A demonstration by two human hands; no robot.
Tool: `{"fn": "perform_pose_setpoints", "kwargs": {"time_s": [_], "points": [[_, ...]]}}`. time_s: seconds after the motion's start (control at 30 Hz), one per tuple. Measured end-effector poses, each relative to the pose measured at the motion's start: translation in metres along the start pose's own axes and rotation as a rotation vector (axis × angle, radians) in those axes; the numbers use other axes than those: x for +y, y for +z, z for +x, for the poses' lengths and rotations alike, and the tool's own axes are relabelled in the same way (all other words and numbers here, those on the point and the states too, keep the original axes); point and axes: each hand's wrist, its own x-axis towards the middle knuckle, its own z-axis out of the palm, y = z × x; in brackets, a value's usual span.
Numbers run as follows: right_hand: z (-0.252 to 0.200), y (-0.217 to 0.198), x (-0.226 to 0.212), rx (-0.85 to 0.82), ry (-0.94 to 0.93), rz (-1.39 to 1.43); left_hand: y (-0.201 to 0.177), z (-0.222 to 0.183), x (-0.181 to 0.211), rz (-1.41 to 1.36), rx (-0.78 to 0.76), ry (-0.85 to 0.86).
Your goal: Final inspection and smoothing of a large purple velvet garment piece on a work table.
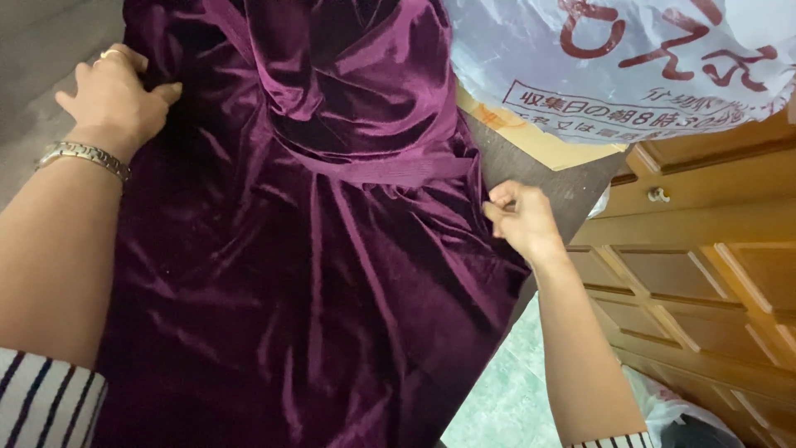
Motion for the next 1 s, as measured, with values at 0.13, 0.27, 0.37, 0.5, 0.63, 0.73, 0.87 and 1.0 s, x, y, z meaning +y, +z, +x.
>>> {"fn": "perform_pose_setpoints", "kwargs": {"time_s": [0.13, 0.27, 0.37, 0.5, 0.63, 0.73, 0.87, 1.0], "points": [[-0.009, -0.024, -0.005, 0.183, 0.082, 0.051, 0.003, 0.006, -0.004, 0.035, 0.0, 0.006], [0.002, -0.043, 0.039, 0.369, 0.02, -0.092, 0.006, 0.008, -0.004, 0.061, -0.002, -0.015], [0.012, -0.043, 0.061, 0.452, -0.072, -0.192, 0.008, 0.01, -0.005, 0.079, 0.021, -0.02], [0.02, -0.039, 0.07, 0.485, -0.121, -0.221, 0.013, 0.012, -0.008, 0.133, 0.152, 0.015], [0.025, -0.039, 0.078, 0.483, -0.142, -0.196, 0.029, 0.018, -0.018, 0.236, 0.29, 0.003], [0.029, -0.04, 0.09, 0.448, -0.151, -0.199, 0.032, 0.013, -0.017, 0.357, 0.451, 0.053], [0.03, -0.043, 0.097, 0.426, -0.18, -0.236, 0.027, 0.007, -0.008, 0.449, 0.549, 0.013], [0.038, -0.046, 0.104, 0.446, -0.17, -0.215, 0.028, 0.013, -0.007, 0.364, 0.508, -0.041]]}}
